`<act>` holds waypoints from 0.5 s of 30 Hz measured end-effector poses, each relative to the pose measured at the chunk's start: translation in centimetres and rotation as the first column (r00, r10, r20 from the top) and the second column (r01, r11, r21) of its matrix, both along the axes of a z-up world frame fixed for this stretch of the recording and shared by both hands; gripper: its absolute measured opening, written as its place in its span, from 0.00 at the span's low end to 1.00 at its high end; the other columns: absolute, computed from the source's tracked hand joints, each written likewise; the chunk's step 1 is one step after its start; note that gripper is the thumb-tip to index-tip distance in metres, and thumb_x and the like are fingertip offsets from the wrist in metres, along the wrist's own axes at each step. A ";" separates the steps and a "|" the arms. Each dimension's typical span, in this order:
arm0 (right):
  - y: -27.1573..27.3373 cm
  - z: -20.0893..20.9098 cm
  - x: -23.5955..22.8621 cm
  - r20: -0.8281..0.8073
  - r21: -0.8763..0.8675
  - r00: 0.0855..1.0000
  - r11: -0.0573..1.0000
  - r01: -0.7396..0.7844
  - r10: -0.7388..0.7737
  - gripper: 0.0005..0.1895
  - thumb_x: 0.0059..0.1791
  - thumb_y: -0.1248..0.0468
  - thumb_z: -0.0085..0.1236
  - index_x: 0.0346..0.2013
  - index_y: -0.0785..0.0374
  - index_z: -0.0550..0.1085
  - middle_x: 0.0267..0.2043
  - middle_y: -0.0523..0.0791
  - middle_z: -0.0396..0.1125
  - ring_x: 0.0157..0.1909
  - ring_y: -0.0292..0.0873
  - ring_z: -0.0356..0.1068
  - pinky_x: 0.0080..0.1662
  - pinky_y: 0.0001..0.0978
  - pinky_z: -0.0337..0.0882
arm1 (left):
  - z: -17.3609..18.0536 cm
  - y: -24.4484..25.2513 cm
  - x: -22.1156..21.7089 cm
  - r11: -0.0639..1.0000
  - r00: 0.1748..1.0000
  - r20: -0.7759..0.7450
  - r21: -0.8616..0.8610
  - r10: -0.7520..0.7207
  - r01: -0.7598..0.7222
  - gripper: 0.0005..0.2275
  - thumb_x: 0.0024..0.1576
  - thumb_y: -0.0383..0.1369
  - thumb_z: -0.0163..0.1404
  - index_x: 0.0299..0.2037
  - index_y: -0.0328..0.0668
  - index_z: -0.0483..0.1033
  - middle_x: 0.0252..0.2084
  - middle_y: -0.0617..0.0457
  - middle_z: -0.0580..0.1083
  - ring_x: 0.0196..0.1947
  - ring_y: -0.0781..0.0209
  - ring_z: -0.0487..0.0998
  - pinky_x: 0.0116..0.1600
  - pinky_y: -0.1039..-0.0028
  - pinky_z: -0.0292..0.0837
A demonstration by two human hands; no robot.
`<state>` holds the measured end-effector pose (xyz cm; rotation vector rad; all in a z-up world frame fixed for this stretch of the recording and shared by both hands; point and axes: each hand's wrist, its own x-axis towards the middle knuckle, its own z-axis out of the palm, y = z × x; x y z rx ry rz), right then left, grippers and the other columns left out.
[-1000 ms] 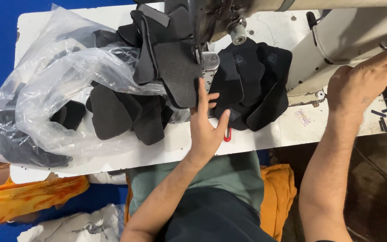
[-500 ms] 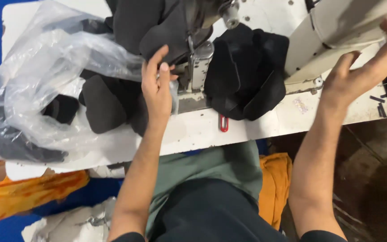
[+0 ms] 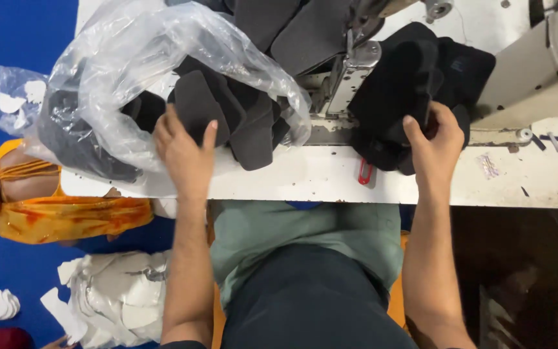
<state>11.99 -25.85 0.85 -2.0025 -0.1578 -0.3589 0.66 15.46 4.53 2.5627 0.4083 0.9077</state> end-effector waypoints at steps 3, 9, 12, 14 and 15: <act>-0.2 0.8 -2.9 -0.197 0.599 0.966 0.801 -0.018 0.169 0.15 0.53 0.70 0.65 0.51 0.68 0.71 0.39 0.40 0.67 0.37 0.33 0.68 0.38 0.28 0.72 | 0.4 0.7 0.7 0.995 0.988 -0.138 0.071 0.077 -0.067 0.33 0.52 0.40 0.65 0.62 0.24 0.66 0.52 0.31 0.69 0.52 0.32 0.69 0.55 0.48 0.64; 2.2 3.8 -6.5 -0.297 0.617 0.935 0.786 0.031 0.196 0.12 0.53 0.70 0.59 0.51 0.68 0.73 0.39 0.40 0.70 0.37 0.32 0.68 0.37 0.27 0.72 | 3.0 -3.3 -0.3 0.962 0.998 0.059 -0.271 0.018 -0.002 0.14 0.64 0.22 0.53 0.60 0.35 0.73 0.52 0.38 0.69 0.49 0.43 0.74 0.52 0.61 0.70; 3.1 2.0 -7.2 -0.263 0.559 0.956 0.828 0.042 0.128 0.12 0.56 0.71 0.59 0.53 0.70 0.73 0.43 0.42 0.69 0.43 0.33 0.69 0.44 0.25 0.72 | 3.6 -6.5 -1.1 0.974 0.964 0.206 -0.116 -0.169 0.196 0.08 0.65 0.16 0.49 0.49 0.35 0.77 0.52 0.47 0.76 0.61 0.42 0.74 0.62 0.60 0.74; 4.9 2.2 -8.3 -0.185 0.396 0.981 0.918 0.020 0.058 0.11 0.55 0.72 0.59 0.52 0.69 0.72 0.44 0.44 0.66 0.42 0.35 0.68 0.42 0.26 0.72 | 3.9 -10.0 -1.9 0.946 0.948 0.167 -0.132 -0.272 0.295 0.10 0.63 0.17 0.47 0.50 0.35 0.78 0.53 0.44 0.75 0.60 0.42 0.75 0.62 0.60 0.74; 5.7 2.3 -9.0 -0.089 0.217 0.996 0.976 0.025 -0.006 0.11 0.55 0.72 0.59 0.51 0.69 0.70 0.45 0.46 0.63 0.41 0.37 0.68 0.40 0.26 0.72 | 4.0 -11.8 -2.3 0.903 0.915 0.132 -0.157 -0.381 0.399 0.12 0.61 0.17 0.46 0.51 0.34 0.79 0.54 0.40 0.74 0.58 0.41 0.76 0.62 0.60 0.73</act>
